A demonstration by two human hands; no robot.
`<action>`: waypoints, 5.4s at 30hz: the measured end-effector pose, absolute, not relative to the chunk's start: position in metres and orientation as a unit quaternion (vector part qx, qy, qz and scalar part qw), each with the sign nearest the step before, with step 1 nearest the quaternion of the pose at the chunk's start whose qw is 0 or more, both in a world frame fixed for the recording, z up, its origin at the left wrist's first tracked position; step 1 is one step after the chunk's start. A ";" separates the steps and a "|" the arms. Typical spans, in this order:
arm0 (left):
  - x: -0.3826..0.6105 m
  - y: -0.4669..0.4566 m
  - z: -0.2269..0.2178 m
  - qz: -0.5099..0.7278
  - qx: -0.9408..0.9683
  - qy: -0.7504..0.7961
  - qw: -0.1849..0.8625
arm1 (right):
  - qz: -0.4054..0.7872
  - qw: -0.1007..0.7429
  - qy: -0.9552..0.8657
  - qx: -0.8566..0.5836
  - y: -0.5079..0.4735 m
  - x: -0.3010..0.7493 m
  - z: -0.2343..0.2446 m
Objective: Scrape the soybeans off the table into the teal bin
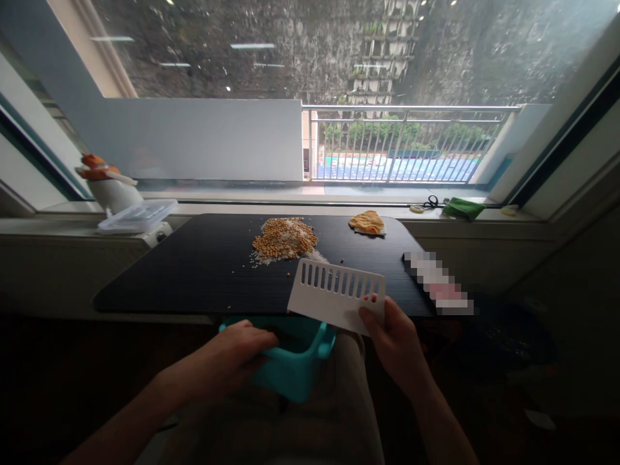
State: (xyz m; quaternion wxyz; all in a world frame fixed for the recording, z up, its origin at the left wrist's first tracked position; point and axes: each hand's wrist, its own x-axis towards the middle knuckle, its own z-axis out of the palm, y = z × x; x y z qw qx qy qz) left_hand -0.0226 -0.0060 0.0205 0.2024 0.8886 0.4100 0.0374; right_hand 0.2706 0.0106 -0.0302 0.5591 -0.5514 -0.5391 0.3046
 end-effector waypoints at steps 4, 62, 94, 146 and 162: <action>-0.026 -0.010 0.025 0.033 0.886 0.417 0.199 | 0.241 0.568 -0.538 -0.575 0.024 0.266 -0.018; -0.038 -0.012 0.017 0.034 0.878 0.433 0.202 | 0.229 0.595 -0.546 -0.543 0.114 0.235 -0.002; -0.036 -0.009 0.022 0.041 0.889 0.416 0.186 | 0.306 0.596 -0.512 -0.537 0.030 0.256 -0.017; -0.059 -0.024 0.031 0.029 0.871 0.447 0.199 | 0.195 0.588 -0.560 -0.550 0.099 0.214 0.004; -0.057 -0.025 0.031 0.027 0.876 0.443 0.191 | 0.281 0.585 -0.543 -0.533 0.035 0.216 -0.009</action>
